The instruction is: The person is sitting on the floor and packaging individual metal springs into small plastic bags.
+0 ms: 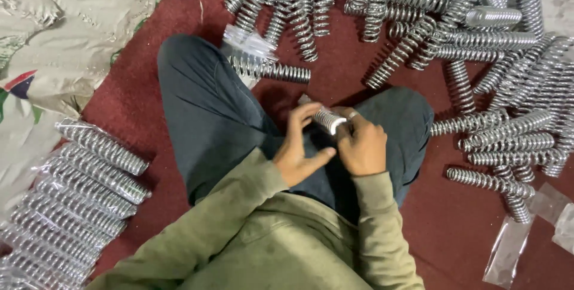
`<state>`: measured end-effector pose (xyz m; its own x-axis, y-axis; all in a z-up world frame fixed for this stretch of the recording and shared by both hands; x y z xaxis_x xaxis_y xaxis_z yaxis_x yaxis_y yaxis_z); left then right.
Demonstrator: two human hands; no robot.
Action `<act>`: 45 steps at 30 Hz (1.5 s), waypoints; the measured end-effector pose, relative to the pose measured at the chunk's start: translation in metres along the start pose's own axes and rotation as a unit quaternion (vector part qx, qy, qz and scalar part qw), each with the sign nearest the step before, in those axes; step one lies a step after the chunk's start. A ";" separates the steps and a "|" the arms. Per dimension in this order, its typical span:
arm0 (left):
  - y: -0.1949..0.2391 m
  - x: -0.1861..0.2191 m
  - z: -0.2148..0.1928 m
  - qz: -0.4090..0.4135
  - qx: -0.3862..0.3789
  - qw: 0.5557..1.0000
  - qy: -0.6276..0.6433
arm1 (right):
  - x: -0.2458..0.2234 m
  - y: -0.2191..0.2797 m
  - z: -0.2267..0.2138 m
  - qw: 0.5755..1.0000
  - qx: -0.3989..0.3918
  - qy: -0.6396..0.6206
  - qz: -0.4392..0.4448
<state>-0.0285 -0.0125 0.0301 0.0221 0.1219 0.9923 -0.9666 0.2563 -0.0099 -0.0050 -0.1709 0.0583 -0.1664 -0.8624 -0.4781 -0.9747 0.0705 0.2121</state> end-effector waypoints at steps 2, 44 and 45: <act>0.016 0.007 -0.031 -0.133 0.024 0.987 0.088 | -0.052 0.034 -0.013 0.989 0.079 -0.105 -0.065; -0.117 0.041 -0.147 0.287 0.140 0.835 -0.448 | -0.094 -0.044 -0.027 0.865 0.143 -0.325 -0.355; -0.098 0.067 -0.125 0.365 0.090 0.846 -0.377 | -0.109 -0.039 -0.045 0.856 0.149 -0.265 -0.419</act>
<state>0.0990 0.0902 0.0821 -0.7008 -0.4804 0.5272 -0.6776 0.2174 -0.7026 0.0582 -0.1025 0.1408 0.6417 -0.3294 -0.6926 -0.7669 -0.2681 -0.5831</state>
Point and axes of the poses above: each hand's wrist, its own y-axis away from the middle knuckle, its own z-axis out of the palm, x = y × z, the point moved 5 cm from there along -y, towards the middle knuckle, and after that the axes turned 9 degrees about -z, right-handed, at the moved point
